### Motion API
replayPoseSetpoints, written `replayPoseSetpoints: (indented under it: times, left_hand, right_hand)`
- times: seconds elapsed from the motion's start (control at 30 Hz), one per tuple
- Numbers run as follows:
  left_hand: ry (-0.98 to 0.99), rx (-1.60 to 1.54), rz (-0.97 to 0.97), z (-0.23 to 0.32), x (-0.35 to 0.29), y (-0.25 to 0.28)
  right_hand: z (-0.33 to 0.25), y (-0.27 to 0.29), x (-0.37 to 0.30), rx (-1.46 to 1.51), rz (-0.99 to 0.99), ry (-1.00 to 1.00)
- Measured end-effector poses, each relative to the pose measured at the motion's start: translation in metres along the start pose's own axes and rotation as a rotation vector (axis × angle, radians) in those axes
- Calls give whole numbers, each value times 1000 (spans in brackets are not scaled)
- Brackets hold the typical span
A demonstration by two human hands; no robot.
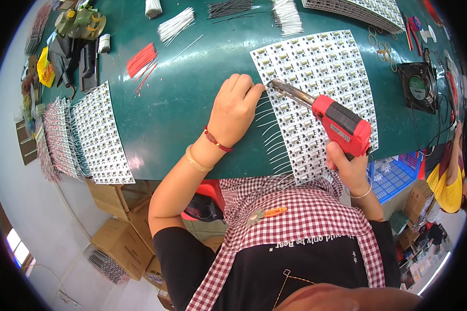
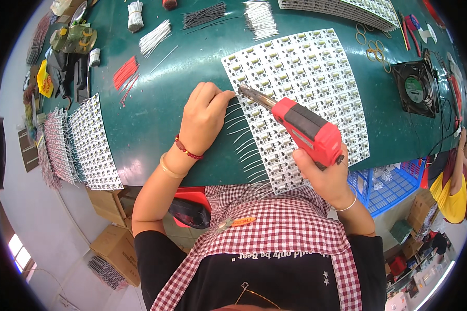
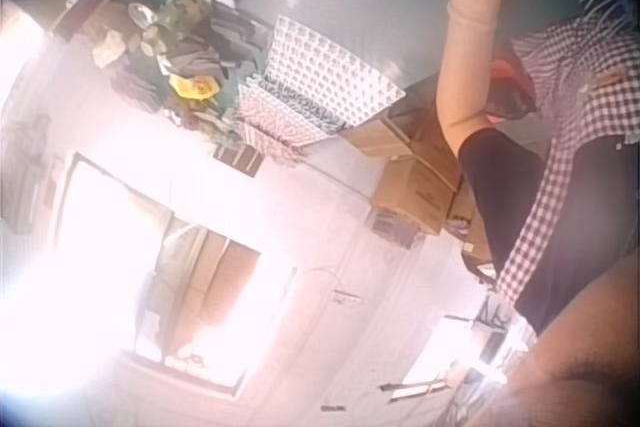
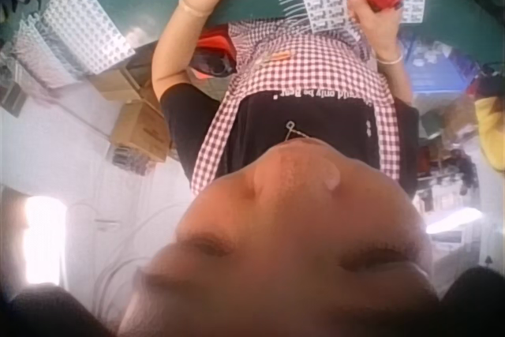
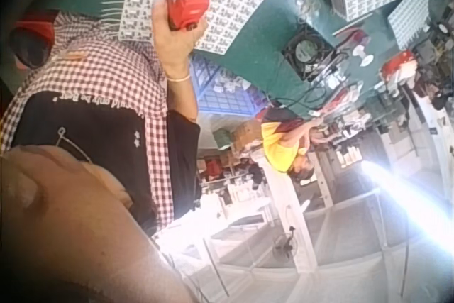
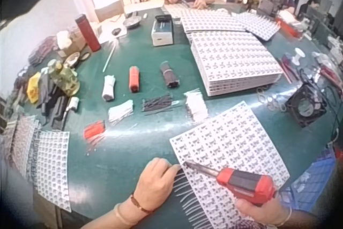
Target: The recorder is manually assembling LED components, using a handheld tool to apply glue or solder to a grid of small parts.
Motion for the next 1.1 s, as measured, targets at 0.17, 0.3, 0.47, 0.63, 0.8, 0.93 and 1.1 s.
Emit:
replayPoseSetpoints:
  times: [0.17,0.3,0.47,0.63,0.8,0.93,1.1]
  left_hand:
    - [6,-5,7,1,0,0]
    - [2,-10,6,0,0,0]
    - [6,0,5,0,-1,-1]
    - [2,-9,9,-1,-2,-2]
    - [-12,27,1,0,-1,-1]
    - [-34,95,6,1,0,0]
    - [66,50,93,-1,6,5]
  right_hand:
    - [0,2,-1,-4,-21,4]
    - [3,1,1,-95,-24,102]
    - [6,3,-1,-127,0,122]
    - [-1,6,-5,9,22,32]
    - [2,9,-5,27,22,67]
    - [-11,-2,-4,-1,61,110]
    - [-14,0,-1,18,52,119]
Point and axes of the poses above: each hand's wrist, its own x-axis towards the middle knuckle, its own y-axis out of the back of the hand, z = x × y, the point moved 3 cm from there along x, towards the middle knuckle, and after that the axes turned 4 degrees about z, right-handed, at the moved point
